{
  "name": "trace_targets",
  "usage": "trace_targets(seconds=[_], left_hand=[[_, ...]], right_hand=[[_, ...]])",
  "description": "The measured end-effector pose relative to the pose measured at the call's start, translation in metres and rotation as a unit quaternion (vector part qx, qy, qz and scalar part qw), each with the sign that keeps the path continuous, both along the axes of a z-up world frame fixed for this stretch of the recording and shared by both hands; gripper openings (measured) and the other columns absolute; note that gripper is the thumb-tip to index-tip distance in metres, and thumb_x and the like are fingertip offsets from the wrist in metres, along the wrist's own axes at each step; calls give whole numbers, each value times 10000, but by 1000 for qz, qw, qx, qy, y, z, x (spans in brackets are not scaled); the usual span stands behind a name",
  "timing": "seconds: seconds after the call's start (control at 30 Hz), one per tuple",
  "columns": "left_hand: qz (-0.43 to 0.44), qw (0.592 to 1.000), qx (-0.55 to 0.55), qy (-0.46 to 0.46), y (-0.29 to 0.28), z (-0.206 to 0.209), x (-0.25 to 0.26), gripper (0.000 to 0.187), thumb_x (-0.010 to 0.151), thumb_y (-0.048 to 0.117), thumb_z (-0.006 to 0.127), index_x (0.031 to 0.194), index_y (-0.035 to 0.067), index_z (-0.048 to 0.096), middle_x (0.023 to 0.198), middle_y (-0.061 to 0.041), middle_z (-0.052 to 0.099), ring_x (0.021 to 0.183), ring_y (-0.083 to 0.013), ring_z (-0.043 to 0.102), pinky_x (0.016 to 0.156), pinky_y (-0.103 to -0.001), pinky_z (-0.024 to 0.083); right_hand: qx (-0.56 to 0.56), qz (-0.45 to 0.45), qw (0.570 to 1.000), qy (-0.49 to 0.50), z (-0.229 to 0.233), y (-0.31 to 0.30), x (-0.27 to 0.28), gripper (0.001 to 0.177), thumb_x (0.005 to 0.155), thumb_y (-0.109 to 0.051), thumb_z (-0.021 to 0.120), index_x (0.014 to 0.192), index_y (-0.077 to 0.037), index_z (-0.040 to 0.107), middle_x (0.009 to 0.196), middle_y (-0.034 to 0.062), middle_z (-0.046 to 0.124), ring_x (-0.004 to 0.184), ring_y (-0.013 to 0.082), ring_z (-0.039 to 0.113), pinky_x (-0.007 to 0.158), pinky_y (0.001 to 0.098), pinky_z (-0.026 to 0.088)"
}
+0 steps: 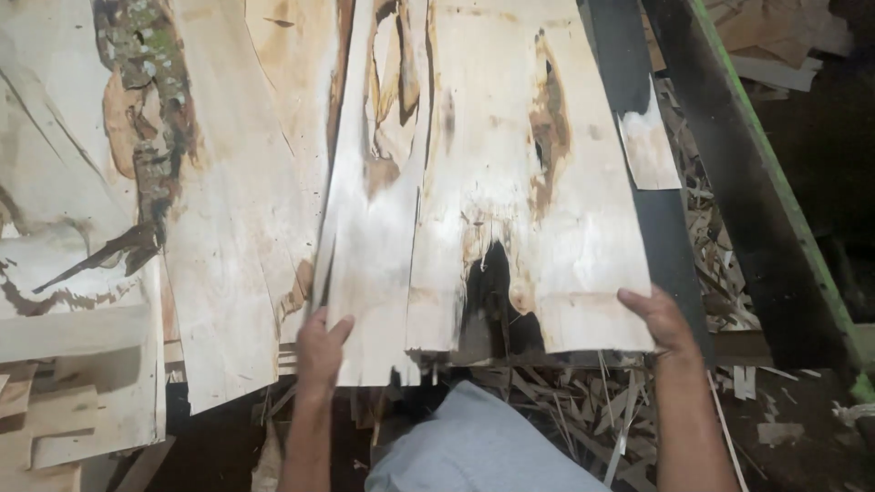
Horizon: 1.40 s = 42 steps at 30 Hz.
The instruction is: Trimming and cutting thin wood strips using a manual lever-operated guillotine cutter.
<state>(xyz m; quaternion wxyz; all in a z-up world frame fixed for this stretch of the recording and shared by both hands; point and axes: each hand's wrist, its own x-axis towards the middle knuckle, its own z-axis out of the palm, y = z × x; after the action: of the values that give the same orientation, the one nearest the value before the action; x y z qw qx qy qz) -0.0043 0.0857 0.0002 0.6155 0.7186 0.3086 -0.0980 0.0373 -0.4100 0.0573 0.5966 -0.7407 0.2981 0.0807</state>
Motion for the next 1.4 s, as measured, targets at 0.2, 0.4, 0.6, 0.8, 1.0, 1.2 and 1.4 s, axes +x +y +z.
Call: trace_targets(seconds=[0.2,0.4,0.6,0.8,1.0,1.2,1.4], left_hand=[[-98,931,331,123,20,-48,-43,544,1017,313,647,1473,25,569,1259,-260,710,1166,-404,686,1018,-509,538],[-76,909,411,1,-25,-37,-24,740,907,341,687,1520,59,384,1586,-180,404,1450,-407,382,1177,-569,303],[-123,896,425,-50,-50,-105,17,834,934,398,657,1588,50,274,1665,-232,232,1561,-410,137,1251,-579,60],[-163,862,462,-129,-63,-111,16,865,930,443,659,1562,3,266,1609,-272,260,1493,-441,147,1193,-609,78],[-141,862,451,-181,-54,-119,7,797,933,427,678,1558,40,370,1603,-212,350,1509,-403,260,1234,-577,150],[-136,879,405,-213,-41,-136,5,682,949,365,666,1506,38,446,1558,-225,431,1478,-384,325,1233,-532,186],[273,923,172,-211,12,-132,-43,356,1038,374,559,1152,80,723,1005,-95,781,898,-195,765,697,-334,637]], right_hand=[[-9,13,994,111,-163,-23,-45,530,913,-136,708,1383,67,571,1286,285,677,1156,305,668,967,412,530],[63,-7,993,102,-172,-19,-46,510,887,-101,676,1351,84,573,1263,313,674,1152,402,675,966,483,573],[47,7,995,88,-183,-26,-51,561,892,-98,678,1410,58,530,1292,304,659,1189,367,670,1014,454,549],[114,9,992,50,-218,-49,-44,534,933,-51,623,1430,81,480,1331,261,625,1167,350,631,997,463,499],[119,-3,991,58,-218,-55,-40,528,964,-57,596,1445,99,444,1315,256,615,1159,352,623,998,466,500],[104,21,994,12,-223,-60,-40,522,969,-28,604,1445,110,439,1346,228,598,1184,312,608,1042,426,474],[88,-10,996,21,-220,-56,-43,480,971,-45,617,1411,84,474,1297,197,632,1143,287,633,1026,418,487]])
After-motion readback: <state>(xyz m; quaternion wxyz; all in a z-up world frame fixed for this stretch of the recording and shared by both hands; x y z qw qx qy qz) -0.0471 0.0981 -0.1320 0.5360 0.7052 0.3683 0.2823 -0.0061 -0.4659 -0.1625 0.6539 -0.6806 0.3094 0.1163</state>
